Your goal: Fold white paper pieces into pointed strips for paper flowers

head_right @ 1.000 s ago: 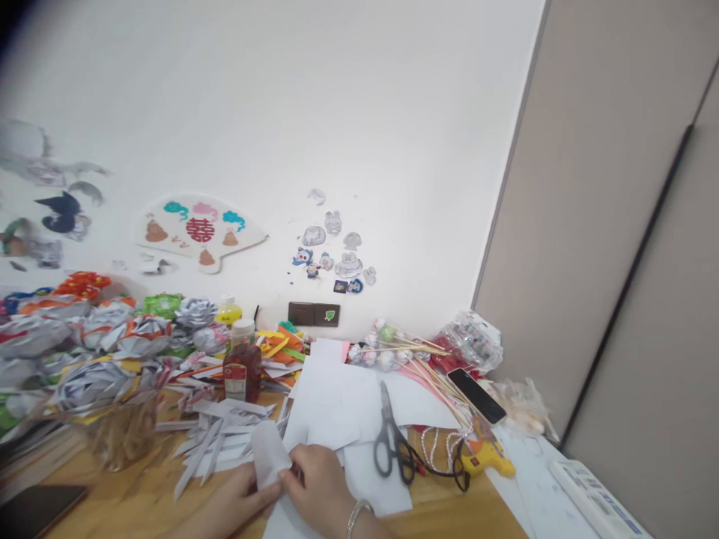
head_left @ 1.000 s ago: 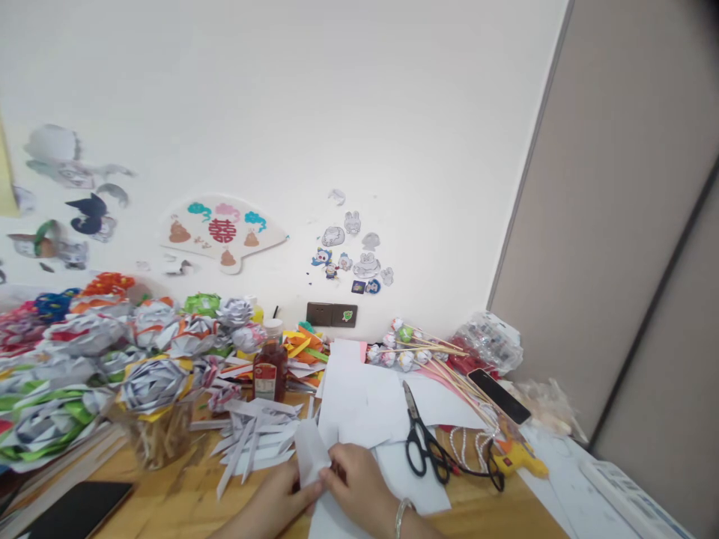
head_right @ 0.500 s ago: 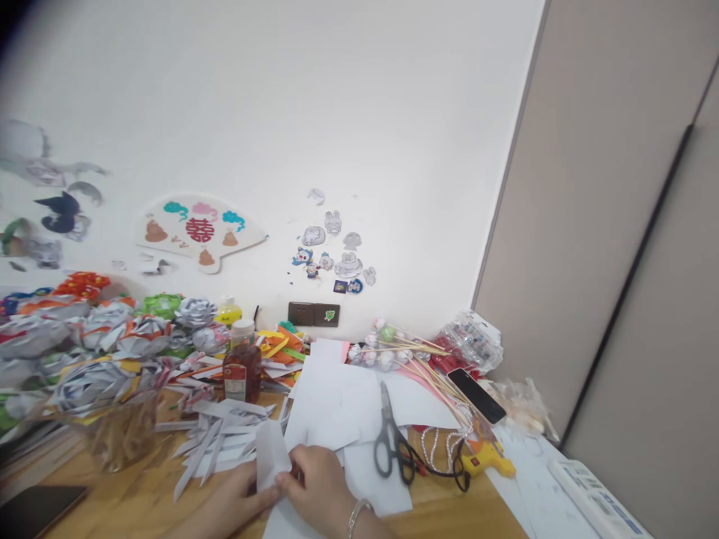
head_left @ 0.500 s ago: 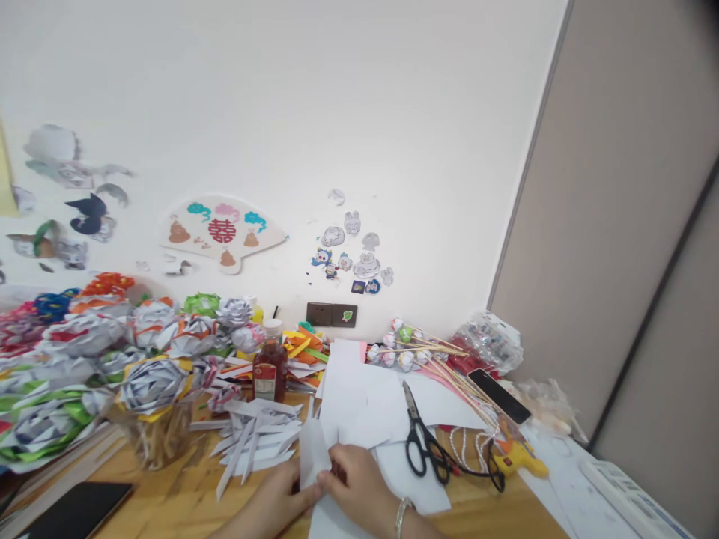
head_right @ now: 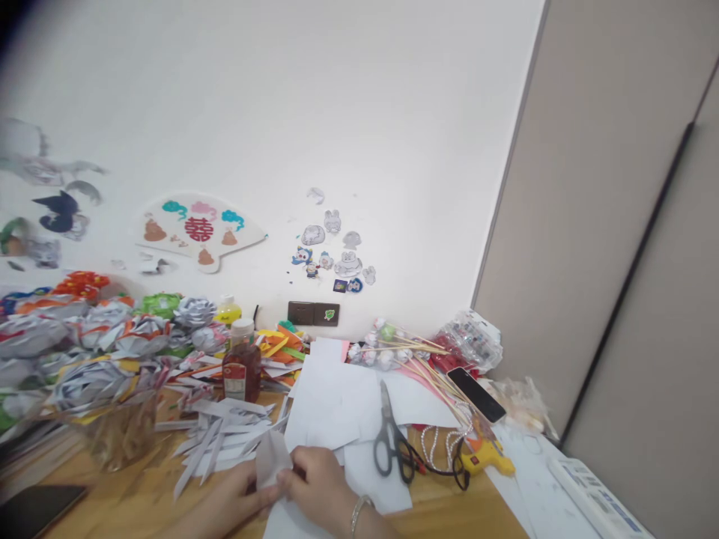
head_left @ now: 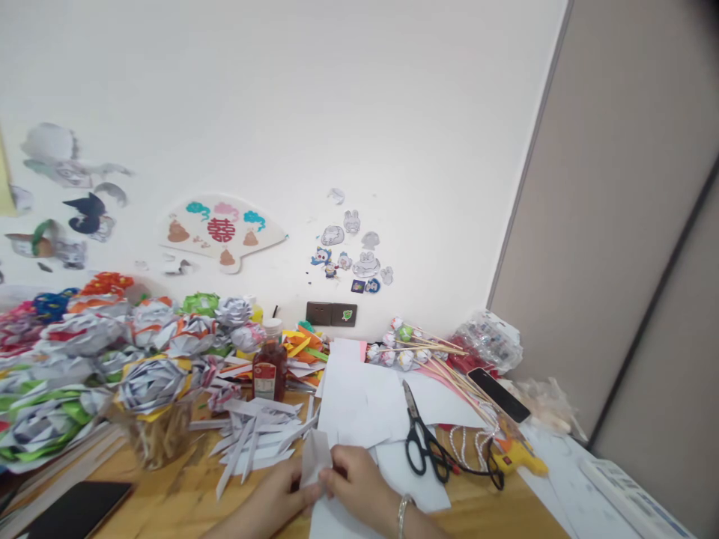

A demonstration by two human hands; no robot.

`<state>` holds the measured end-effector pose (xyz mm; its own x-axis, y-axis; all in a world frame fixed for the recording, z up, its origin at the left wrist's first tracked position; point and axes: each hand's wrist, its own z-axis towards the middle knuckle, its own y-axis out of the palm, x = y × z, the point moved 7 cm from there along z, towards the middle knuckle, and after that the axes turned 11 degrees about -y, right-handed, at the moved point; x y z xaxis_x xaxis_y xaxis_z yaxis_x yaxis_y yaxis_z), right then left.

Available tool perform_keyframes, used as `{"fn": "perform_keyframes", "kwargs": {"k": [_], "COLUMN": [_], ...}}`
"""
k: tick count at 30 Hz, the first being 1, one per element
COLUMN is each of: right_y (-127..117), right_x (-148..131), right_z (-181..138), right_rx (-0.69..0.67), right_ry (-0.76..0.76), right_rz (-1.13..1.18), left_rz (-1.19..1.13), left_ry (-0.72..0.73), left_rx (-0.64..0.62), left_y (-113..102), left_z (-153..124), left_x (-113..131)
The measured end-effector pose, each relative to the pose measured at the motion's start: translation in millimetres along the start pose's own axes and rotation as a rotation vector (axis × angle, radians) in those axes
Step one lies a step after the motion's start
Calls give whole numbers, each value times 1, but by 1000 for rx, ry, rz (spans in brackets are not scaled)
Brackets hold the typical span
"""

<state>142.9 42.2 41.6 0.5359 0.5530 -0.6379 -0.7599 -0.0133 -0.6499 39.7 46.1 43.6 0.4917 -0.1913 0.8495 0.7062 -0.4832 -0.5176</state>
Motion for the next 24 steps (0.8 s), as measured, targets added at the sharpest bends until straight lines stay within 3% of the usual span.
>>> {"fn": "perform_keyframes", "kwargs": {"k": [12,24], "right_y": [4,5], "right_x": [4,5], "right_z": [0,1], "right_rx": [-24,-28], "right_ry": [39,50], "right_rz": [157,223], "left_rz": [-7,-40], "left_ry": [86,86], "left_rx": [-67,-19], "left_y": [4,-1], "left_z": [4,2], "left_x": [-2,3]}}
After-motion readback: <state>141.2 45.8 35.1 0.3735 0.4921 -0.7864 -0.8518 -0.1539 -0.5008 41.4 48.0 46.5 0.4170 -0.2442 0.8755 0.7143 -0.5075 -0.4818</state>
